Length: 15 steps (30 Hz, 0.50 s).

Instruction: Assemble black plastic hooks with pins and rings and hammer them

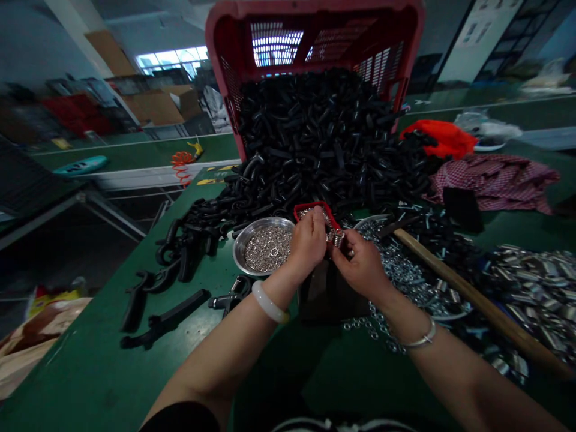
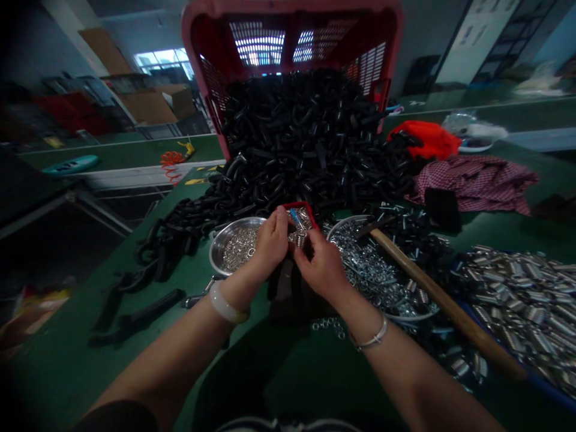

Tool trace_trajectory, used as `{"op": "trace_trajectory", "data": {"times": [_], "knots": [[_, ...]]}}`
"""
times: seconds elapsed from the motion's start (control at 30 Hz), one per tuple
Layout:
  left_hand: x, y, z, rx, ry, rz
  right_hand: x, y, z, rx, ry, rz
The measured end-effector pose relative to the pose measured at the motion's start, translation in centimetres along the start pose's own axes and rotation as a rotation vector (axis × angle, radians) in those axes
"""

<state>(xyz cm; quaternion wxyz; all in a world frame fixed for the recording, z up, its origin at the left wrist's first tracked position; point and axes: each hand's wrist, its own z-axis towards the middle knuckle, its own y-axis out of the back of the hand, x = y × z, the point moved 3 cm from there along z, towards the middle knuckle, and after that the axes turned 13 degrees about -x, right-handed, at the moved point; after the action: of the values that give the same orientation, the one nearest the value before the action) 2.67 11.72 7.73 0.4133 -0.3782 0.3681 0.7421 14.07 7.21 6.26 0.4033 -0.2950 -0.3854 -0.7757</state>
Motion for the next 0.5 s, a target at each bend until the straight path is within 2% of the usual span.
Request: {"op": "trace_trajectory", "data": {"times": [0.2,0.4,0.5], "knots": [[1.1,-0.6,-0.5,0.129,0.114,-0.096,-0.6,-0.3,-0.1,0.194,0.045,-0.086],[1.5,-0.4,-1.0,0.13,0.13,-0.148,-0.7,-0.1,-0.5,0.139,0.012,-0.128],[1.4,-0.3,-1.1,0.14,0.087,-0.119,-0.9,-0.2,-0.4,0.217,0.014,-0.159]]}}
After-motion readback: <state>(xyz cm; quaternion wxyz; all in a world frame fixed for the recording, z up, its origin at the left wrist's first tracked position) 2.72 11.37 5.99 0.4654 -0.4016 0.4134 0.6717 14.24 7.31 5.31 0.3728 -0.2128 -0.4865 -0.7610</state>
